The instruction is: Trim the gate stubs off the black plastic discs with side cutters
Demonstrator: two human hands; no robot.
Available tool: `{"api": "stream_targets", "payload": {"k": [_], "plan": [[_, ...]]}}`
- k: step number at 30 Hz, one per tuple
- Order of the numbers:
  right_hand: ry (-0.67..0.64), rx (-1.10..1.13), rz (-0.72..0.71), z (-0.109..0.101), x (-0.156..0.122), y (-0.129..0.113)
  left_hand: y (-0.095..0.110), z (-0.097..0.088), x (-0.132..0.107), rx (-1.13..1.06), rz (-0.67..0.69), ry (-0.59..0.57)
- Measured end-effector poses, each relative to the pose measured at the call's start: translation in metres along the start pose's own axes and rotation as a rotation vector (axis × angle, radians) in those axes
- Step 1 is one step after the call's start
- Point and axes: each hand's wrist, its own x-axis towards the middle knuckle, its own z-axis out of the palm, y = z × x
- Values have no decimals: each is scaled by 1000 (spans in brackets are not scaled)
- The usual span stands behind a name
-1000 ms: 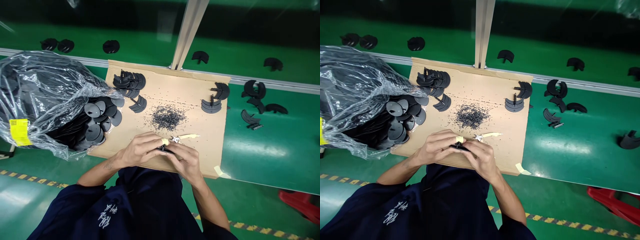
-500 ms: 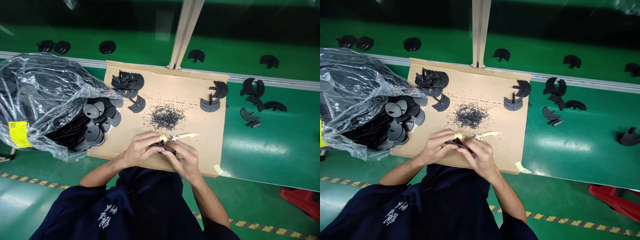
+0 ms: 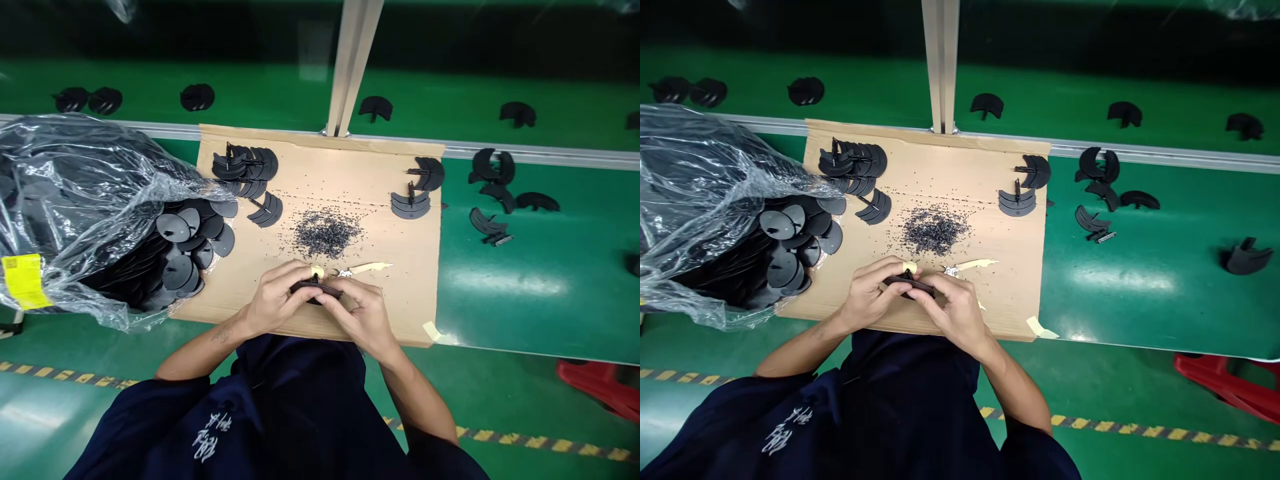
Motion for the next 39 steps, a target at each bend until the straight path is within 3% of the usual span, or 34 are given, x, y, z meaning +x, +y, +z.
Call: {"api": "stream_targets", "payload": {"k": [17, 21, 25, 28, 33, 36, 39], "plan": [[47, -137, -323, -8, -1, 3, 7, -9, 8, -57, 168, -51], [35, -43, -292, -4, -2, 7, 6, -9, 9, -75, 185, -35], [24, 1, -276, -8, -3, 11, 7, -8, 6, -114, 87, -109], [-41, -219, -261, -24, -6, 17, 4, -10, 0, -131, -11, -114], [-122, -767, -101, -52, -16, 39, -8, -15, -7, -100, -139, 62], [-132, -800, -83, -55, -20, 46, -10, -15, -7, -87, -128, 53], [-71, -626, -111, -52, -18, 38, -8, -14, -4, -93, -90, 23]]}}
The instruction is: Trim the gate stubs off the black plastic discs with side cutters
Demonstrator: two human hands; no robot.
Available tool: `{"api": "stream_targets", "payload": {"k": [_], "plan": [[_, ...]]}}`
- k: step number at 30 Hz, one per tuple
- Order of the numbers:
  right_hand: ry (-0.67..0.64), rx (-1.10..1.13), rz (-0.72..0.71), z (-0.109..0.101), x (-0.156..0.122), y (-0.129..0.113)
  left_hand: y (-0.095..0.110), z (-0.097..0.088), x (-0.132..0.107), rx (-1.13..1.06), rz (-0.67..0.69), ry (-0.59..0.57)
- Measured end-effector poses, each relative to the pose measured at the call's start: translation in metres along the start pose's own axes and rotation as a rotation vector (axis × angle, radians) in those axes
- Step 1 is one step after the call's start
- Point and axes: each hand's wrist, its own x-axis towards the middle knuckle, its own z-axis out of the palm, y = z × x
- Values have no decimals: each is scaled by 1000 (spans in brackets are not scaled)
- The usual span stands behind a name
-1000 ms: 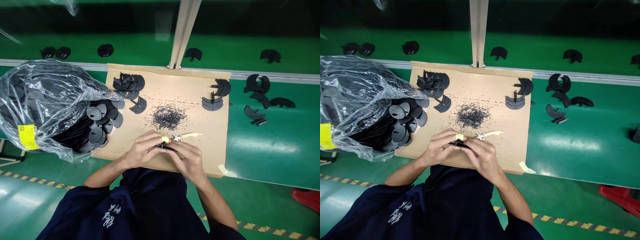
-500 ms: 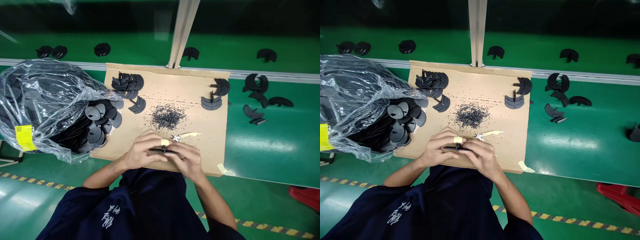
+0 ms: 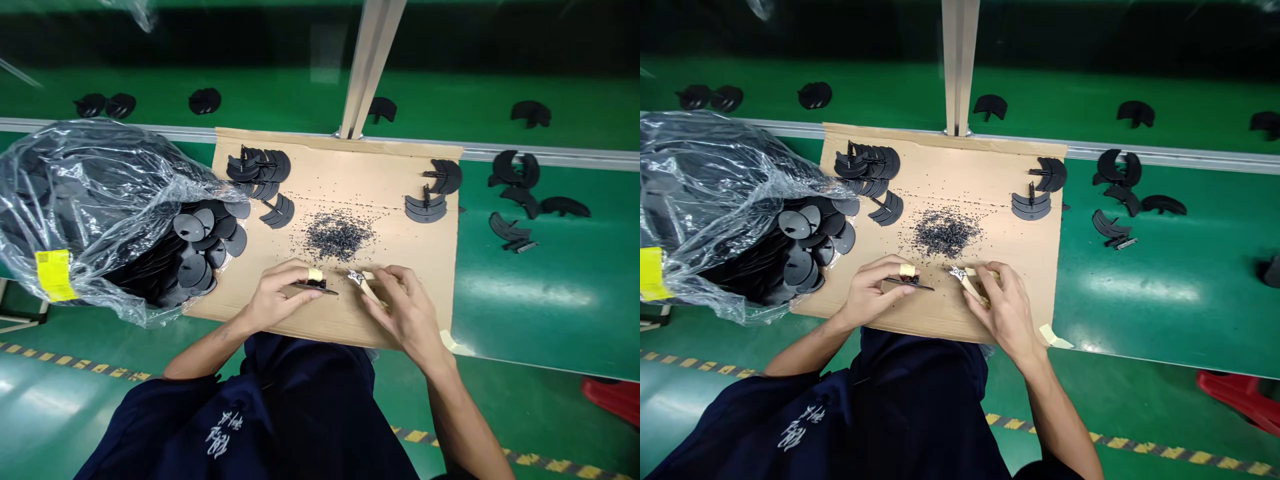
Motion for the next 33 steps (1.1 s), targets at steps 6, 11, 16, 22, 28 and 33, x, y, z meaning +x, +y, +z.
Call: {"api": "stream_targets", "payload": {"k": [6, 11, 16, 22, 28, 33], "plan": [[59, 277, -152, -12, 16, -26, 7, 1, 4, -16, 51, -20], [5, 231, -197, -14, 21, -31, 9, 0, 4, -5, 57, -11], [-36, 161, -227, -16, 23, -28, 7, 0, 4, -30, 82, -6], [-63, 142, -237, -22, 26, -29, 6, 3, 6, -83, 147, 40], [-22, 142, -270, -23, 29, -22, 8, 2, 9, -58, 149, 22], [55, -35, -233, -17, 29, -18, 6, 2, 8, 9, 131, -49]]}}
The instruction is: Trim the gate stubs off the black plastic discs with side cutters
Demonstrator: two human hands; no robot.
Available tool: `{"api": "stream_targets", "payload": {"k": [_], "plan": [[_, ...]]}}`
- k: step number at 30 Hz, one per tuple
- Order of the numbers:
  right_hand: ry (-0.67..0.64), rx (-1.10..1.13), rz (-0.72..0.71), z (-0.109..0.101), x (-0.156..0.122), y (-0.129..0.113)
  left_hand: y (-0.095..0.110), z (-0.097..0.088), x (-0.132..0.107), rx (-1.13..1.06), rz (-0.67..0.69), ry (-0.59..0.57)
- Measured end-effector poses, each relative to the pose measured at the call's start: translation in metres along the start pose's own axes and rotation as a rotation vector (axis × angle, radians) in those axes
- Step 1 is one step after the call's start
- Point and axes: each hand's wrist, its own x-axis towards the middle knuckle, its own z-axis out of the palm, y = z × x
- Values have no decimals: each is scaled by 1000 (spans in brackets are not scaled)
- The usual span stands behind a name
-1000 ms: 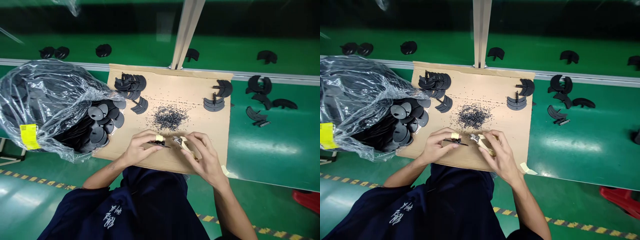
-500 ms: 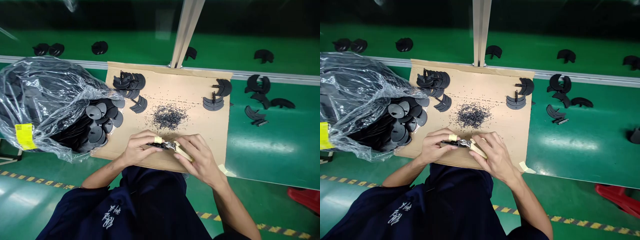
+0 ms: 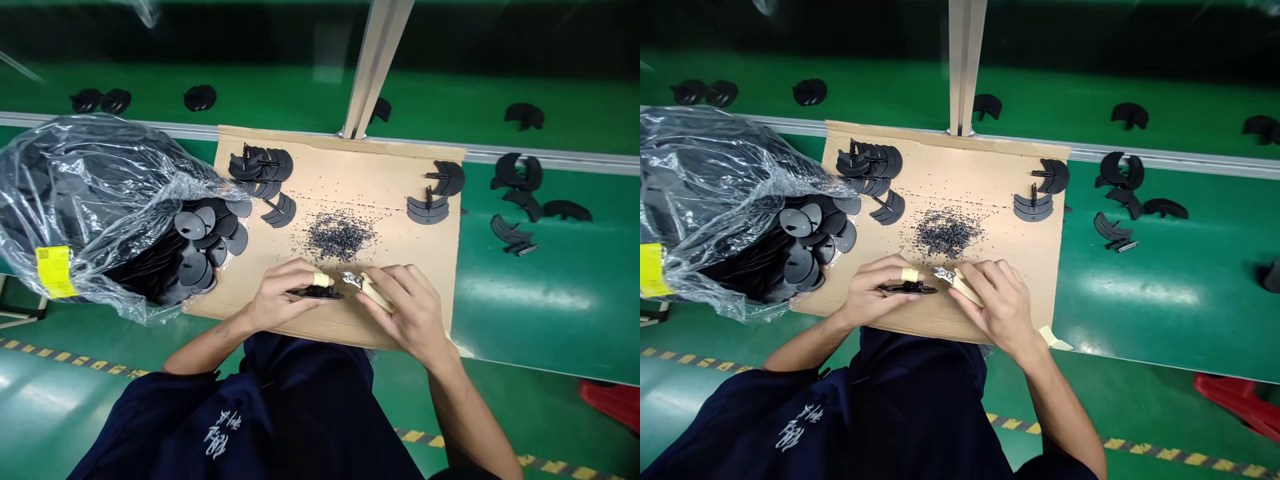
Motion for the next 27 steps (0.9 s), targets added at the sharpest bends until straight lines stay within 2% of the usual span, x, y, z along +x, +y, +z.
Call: {"api": "stream_targets", "payload": {"k": [3, 7, 9, 12, 15, 18, 23, 25, 27], "plan": [[-41, -96, -19, 0, 1, -1, -3, 3, 1, 110, 19, -28], [-5, -17, 28, -2, -1, 1, -10, 3, 3, 286, 57, 64], [32, 122, 117, 1, -3, 1, -14, 3, 3, 221, -32, 118], [76, 337, 284, 14, -4, -5, -15, 6, 0, -34, -215, 181], [118, 488, 362, 29, -2, -14, -13, 11, -3, -214, -259, 169], [165, 489, 281, 34, 1, -18, -11, 9, -3, -151, -195, 84], [147, 287, -62, 25, 3, -18, -15, -4, -1, 190, 82, -138], [120, 312, -87, 18, 2, -17, -15, -6, -1, 201, 112, -166], [91, 395, -33, 11, 0, -15, -14, -6, -2, 154, 83, -145]]}}
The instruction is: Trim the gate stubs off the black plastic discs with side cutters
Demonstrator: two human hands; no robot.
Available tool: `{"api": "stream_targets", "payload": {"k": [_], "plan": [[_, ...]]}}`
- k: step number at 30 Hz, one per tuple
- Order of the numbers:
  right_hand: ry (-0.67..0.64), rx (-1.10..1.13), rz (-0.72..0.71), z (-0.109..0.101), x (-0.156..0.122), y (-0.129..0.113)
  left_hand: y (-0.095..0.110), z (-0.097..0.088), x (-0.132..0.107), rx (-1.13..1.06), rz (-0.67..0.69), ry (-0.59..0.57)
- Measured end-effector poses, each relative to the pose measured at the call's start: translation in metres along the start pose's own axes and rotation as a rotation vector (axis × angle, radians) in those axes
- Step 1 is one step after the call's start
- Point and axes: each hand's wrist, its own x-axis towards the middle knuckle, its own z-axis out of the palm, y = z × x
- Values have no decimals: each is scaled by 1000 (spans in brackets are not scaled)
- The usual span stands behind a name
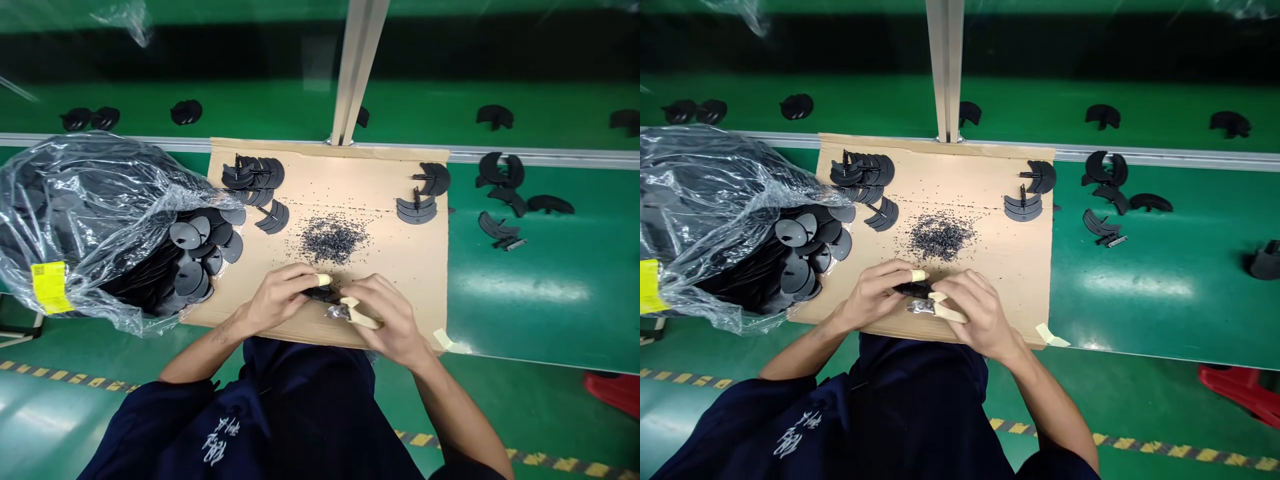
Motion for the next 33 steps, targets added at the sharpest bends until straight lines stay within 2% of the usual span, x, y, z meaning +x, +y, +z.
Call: {"api": "stream_targets", "payload": {"k": [3, 5, 11, 15, 21, 33], "plan": [[29, 63, 128, -11, -2, 2, 5, 2, 0, -102, -80, 56], [42, 0, 151, -15, -4, 6, 7, 3, 0, -154, -133, 84], [-24, -201, 0, -5, -4, 15, 10, 8, -4, -220, -206, 145], [-2, -274, -28, 3, -2, 14, 10, 11, -10, -280, -247, 100], [3, -263, -20, 6, -3, 10, 11, 8, -8, -283, -172, 30], [17, -302, -46, 7, -5, 10, 7, 17, -14, -496, -171, 98]]}}
